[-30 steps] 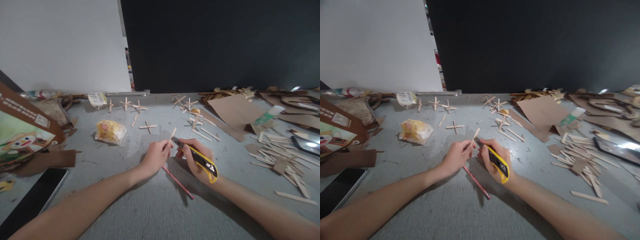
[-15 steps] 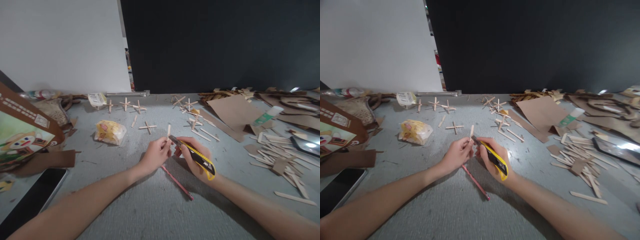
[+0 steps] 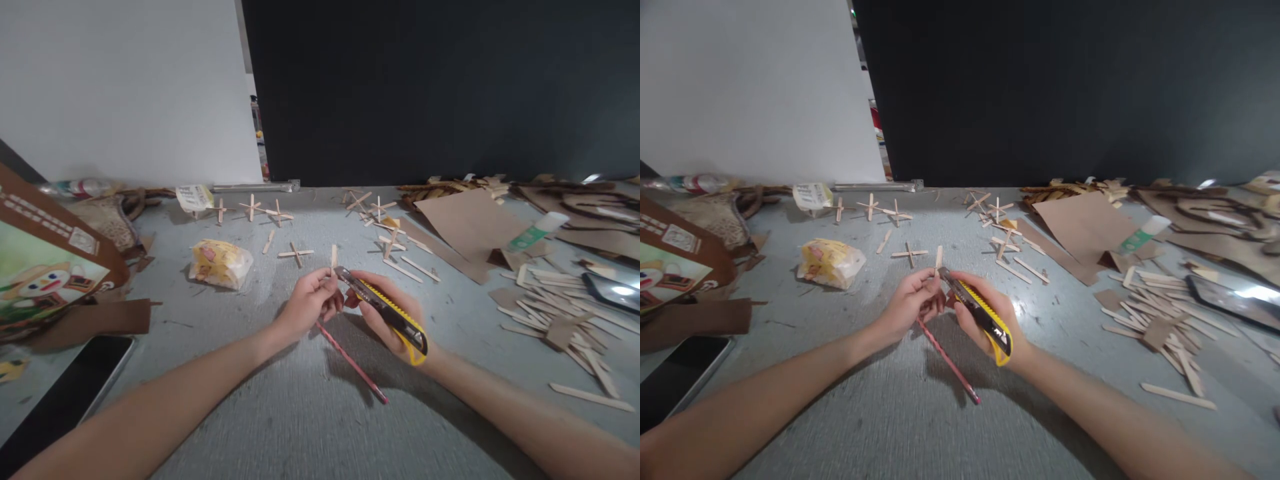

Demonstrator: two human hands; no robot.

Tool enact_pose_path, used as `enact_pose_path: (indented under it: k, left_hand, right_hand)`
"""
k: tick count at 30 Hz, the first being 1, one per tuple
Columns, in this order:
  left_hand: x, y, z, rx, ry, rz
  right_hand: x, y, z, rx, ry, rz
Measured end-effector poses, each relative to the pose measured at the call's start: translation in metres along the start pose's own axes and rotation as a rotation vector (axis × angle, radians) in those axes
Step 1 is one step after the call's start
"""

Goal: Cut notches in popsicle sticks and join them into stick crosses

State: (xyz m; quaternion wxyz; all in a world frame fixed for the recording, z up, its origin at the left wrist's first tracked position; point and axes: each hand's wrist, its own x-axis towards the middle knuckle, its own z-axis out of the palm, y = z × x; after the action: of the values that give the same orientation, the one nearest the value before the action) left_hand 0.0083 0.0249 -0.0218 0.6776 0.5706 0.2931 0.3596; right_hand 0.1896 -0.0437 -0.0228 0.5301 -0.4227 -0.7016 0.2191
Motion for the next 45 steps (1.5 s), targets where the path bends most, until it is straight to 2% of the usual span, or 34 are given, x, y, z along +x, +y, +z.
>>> enact_pose_path:
  k: [6, 13, 26, 33, 42, 45]
  left_hand:
    - [0.0, 0.0, 0.0, -0.079, 0.011, -0.021]
    - [0.002, 0.006, -0.002, -0.156, -0.007, -0.056]
    - [0.003, 0.009, -0.005, -0.142, 0.001, -0.034]
    - [0.004, 0.011, -0.007, -0.191, 0.006, -0.064]
    - [0.009, 0.011, -0.011, -0.247, 0.002, -0.114]
    - [0.008, 0.008, -0.01, -0.219, 0.029, -0.094]
  right_hand:
    - [-0.001, 0.001, 0.001, -0.124, -0.033, -0.034]
    - [0.001, 0.003, 0.002, -0.127, -0.033, -0.096]
    - [0.003, 0.017, -0.003, 0.352, -0.001, 0.232]
    - [0.005, 0.031, 0.002, 0.607, 0.01, 0.338]
    - [0.013, 0.028, 0.004, 0.719, 0.017, 0.428]
    - [0.013, 0.026, 0.003, 0.674, 0.017, 0.383]
